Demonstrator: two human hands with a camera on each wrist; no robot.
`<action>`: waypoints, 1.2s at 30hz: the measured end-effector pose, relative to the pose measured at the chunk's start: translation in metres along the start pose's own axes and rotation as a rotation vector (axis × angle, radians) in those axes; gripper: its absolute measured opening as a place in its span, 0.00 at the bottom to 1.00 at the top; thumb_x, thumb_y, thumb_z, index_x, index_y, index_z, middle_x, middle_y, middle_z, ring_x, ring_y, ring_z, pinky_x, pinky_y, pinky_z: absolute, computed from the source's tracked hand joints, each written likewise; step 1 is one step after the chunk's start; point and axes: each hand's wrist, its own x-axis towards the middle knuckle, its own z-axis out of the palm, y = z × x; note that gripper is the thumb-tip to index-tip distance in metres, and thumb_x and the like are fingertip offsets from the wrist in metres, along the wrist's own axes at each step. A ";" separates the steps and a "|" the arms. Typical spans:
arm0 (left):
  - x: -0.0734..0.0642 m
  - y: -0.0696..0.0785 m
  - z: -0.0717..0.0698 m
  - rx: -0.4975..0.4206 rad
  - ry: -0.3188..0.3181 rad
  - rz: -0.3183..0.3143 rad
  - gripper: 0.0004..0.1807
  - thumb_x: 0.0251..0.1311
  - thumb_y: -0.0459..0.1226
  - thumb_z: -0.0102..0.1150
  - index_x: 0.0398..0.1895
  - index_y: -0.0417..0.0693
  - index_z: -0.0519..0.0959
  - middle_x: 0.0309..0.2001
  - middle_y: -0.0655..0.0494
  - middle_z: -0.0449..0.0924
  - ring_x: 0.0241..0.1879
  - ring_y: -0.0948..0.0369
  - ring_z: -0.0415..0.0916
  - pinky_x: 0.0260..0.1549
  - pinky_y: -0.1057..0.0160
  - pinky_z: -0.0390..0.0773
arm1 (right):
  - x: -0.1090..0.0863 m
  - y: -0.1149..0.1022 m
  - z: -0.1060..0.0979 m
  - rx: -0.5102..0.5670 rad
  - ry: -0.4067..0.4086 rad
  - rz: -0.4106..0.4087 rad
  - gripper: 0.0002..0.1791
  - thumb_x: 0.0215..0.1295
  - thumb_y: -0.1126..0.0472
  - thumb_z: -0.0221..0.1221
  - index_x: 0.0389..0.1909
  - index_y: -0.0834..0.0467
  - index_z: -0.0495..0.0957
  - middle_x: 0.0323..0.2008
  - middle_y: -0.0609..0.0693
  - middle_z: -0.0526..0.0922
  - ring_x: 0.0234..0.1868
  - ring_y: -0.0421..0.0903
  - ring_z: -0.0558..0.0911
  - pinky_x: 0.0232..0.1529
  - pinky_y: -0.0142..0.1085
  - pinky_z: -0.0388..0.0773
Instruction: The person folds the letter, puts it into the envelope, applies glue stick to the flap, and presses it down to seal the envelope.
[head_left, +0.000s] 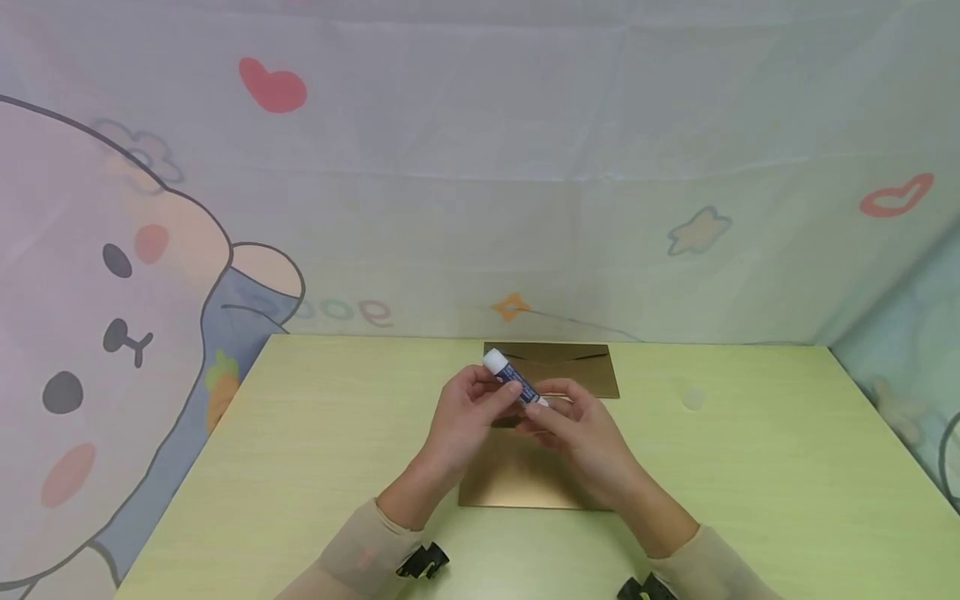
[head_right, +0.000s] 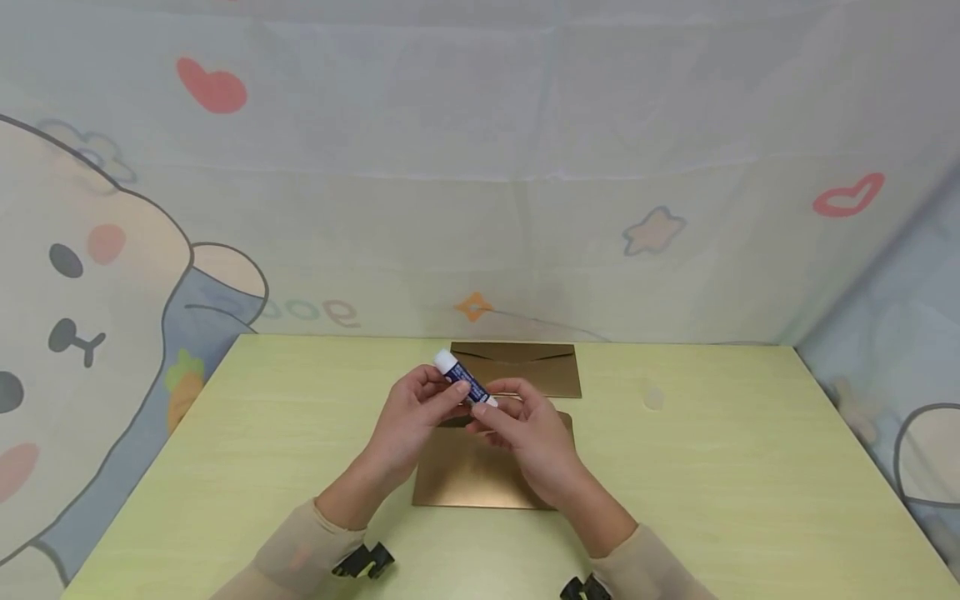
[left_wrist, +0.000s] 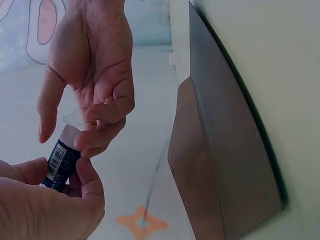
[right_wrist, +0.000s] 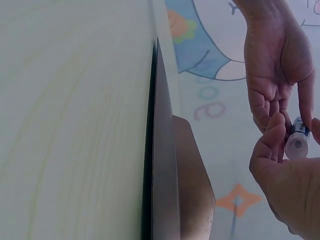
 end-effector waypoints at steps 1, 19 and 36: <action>0.000 0.000 0.000 -0.001 0.000 -0.003 0.16 0.73 0.33 0.66 0.56 0.33 0.74 0.49 0.41 0.84 0.46 0.55 0.86 0.50 0.57 0.85 | 0.000 0.000 0.000 -0.004 0.001 -0.004 0.20 0.76 0.61 0.65 0.61 0.61 0.71 0.46 0.55 0.89 0.45 0.49 0.89 0.52 0.44 0.84; 0.001 -0.001 -0.001 0.080 0.007 0.000 0.20 0.70 0.36 0.70 0.59 0.37 0.77 0.52 0.46 0.85 0.52 0.55 0.82 0.52 0.56 0.84 | 0.000 -0.003 -0.001 0.002 0.111 -0.044 0.15 0.78 0.63 0.62 0.59 0.62 0.74 0.44 0.58 0.87 0.42 0.49 0.87 0.46 0.39 0.84; -0.003 -0.005 -0.040 0.813 -0.187 0.230 0.29 0.63 0.37 0.77 0.65 0.43 0.78 0.62 0.51 0.78 0.62 0.47 0.74 0.62 0.47 0.76 | -0.017 -0.031 -0.065 -0.231 0.227 -0.115 0.18 0.79 0.56 0.63 0.59 0.63 0.76 0.47 0.53 0.85 0.44 0.49 0.87 0.47 0.38 0.87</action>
